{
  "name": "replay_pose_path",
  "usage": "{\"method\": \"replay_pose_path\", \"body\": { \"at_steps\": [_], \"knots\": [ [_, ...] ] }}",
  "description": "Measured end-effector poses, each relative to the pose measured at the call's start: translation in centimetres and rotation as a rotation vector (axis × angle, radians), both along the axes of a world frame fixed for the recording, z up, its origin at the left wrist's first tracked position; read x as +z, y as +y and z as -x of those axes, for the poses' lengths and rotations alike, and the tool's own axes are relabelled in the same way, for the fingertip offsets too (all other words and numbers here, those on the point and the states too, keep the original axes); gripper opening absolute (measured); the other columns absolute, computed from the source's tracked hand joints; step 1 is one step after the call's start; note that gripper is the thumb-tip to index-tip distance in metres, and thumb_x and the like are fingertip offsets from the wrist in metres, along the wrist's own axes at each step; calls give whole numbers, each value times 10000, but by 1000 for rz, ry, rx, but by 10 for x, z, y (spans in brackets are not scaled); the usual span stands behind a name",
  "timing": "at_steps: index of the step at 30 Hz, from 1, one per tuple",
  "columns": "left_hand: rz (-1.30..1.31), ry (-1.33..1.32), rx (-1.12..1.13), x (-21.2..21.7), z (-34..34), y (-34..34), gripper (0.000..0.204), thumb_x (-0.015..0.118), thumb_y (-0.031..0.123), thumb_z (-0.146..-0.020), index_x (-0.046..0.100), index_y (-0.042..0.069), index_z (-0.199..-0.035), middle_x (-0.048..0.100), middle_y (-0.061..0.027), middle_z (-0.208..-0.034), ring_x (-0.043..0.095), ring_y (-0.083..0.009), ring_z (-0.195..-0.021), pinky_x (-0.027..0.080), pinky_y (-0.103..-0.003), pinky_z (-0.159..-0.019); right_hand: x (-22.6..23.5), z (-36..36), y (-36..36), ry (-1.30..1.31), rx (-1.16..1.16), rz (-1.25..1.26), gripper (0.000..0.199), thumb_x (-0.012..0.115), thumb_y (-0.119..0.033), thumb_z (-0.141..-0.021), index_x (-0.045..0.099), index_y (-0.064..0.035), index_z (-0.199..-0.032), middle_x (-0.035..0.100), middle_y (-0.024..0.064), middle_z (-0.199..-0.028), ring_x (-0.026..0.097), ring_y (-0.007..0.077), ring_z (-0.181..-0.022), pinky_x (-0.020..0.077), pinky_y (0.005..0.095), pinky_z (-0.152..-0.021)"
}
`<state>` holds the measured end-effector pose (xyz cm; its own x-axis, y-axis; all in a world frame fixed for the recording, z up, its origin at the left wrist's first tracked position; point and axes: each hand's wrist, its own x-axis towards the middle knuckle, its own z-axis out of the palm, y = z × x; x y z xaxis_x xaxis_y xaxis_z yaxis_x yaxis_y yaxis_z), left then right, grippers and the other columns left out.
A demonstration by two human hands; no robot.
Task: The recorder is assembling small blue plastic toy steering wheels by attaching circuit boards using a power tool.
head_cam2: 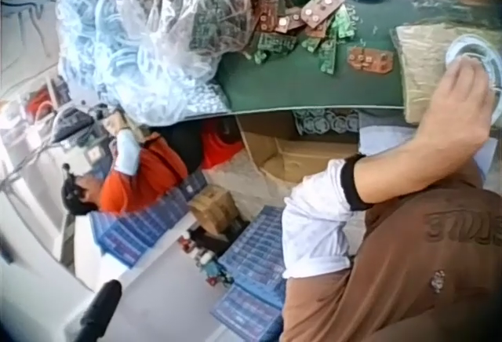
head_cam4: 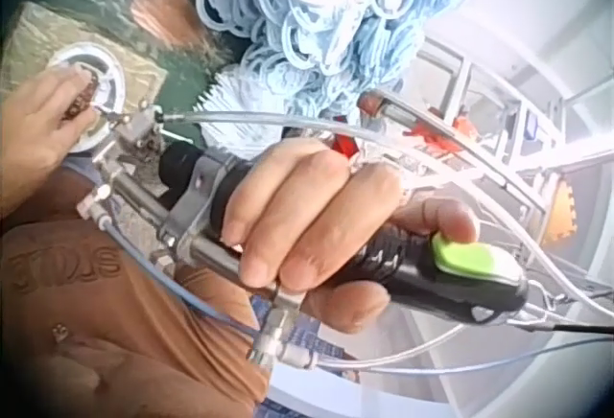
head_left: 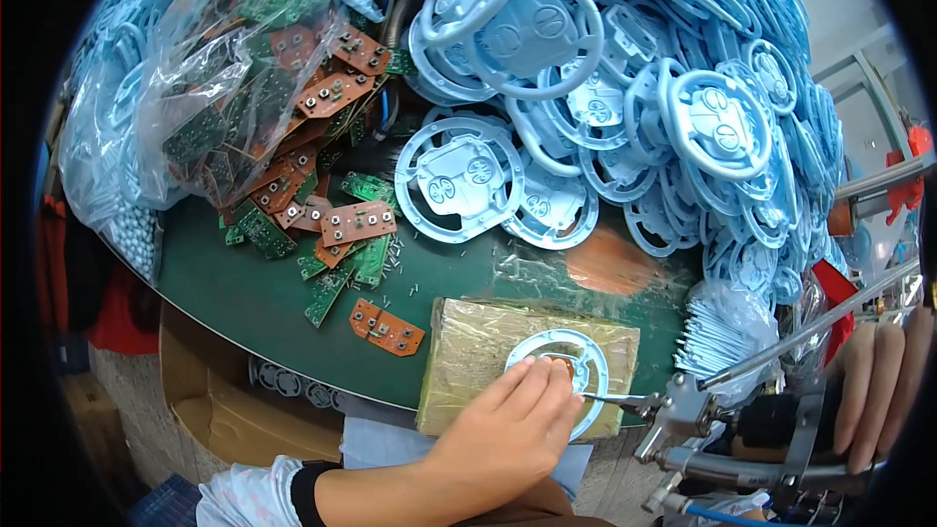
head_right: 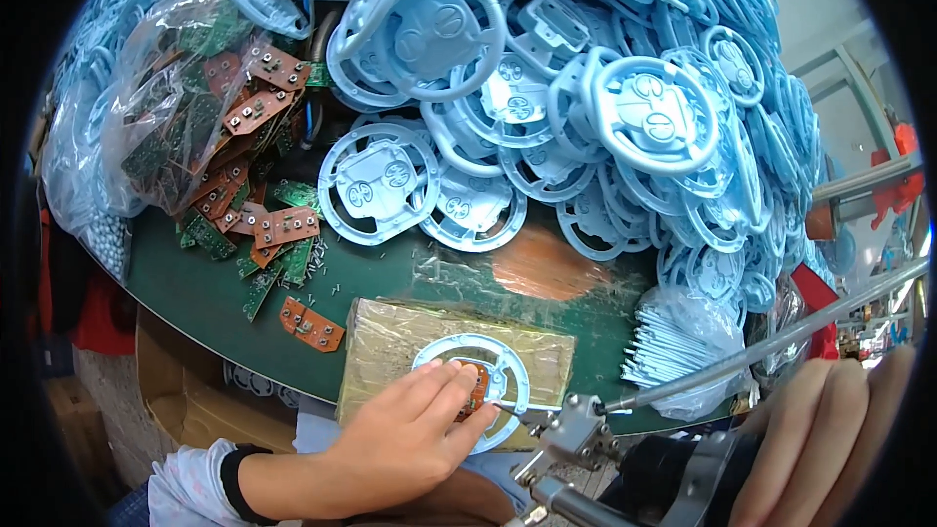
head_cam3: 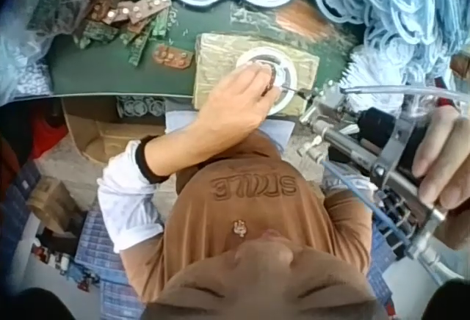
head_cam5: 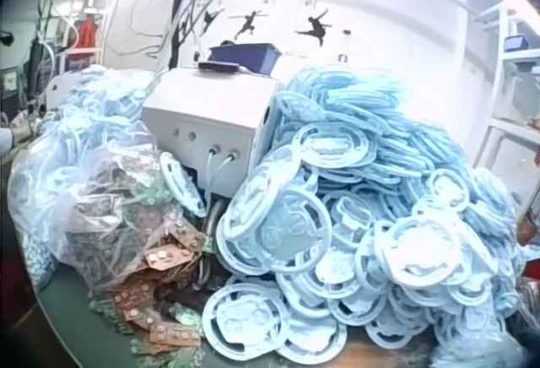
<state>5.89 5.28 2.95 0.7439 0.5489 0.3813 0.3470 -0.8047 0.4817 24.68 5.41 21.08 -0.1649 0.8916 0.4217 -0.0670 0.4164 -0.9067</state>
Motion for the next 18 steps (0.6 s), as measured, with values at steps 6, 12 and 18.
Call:
{"method": "replay_pose_path", "body": {
  "at_steps": [6,12,18],
  "knots": [
    [-39,-83,75,17,7,9,191,583,130,-775,612,-7,-905,585,-165,-962,584,-296,-930,493,-358,-822,-10,-3,6,-17,118,61,507,555,-177,-961,320,-142,-1409,579,81,-843,621,181,-689,547,294,-591],
    [-18,-108,54,23,5,8,240,625,114,-733,617,9,-949,564,-139,-994,565,-286,-954,478,-356,-835,16,-51,13,-159,460,164,176,613,-49,-904,488,-22,-1025,647,166,-941,673,228,-862,581,291,-752],
    [36,83,-8,8,3,6,301,585,152,-789,635,49,-1068,592,-164,-1109,593,-289,-1046,478,-381,-954,-10,1,-6,-78,25,100,554,549,-162,-961,316,-132,-1463,565,66,-804,608,176,-646,542,298,-572]
  ]
}}
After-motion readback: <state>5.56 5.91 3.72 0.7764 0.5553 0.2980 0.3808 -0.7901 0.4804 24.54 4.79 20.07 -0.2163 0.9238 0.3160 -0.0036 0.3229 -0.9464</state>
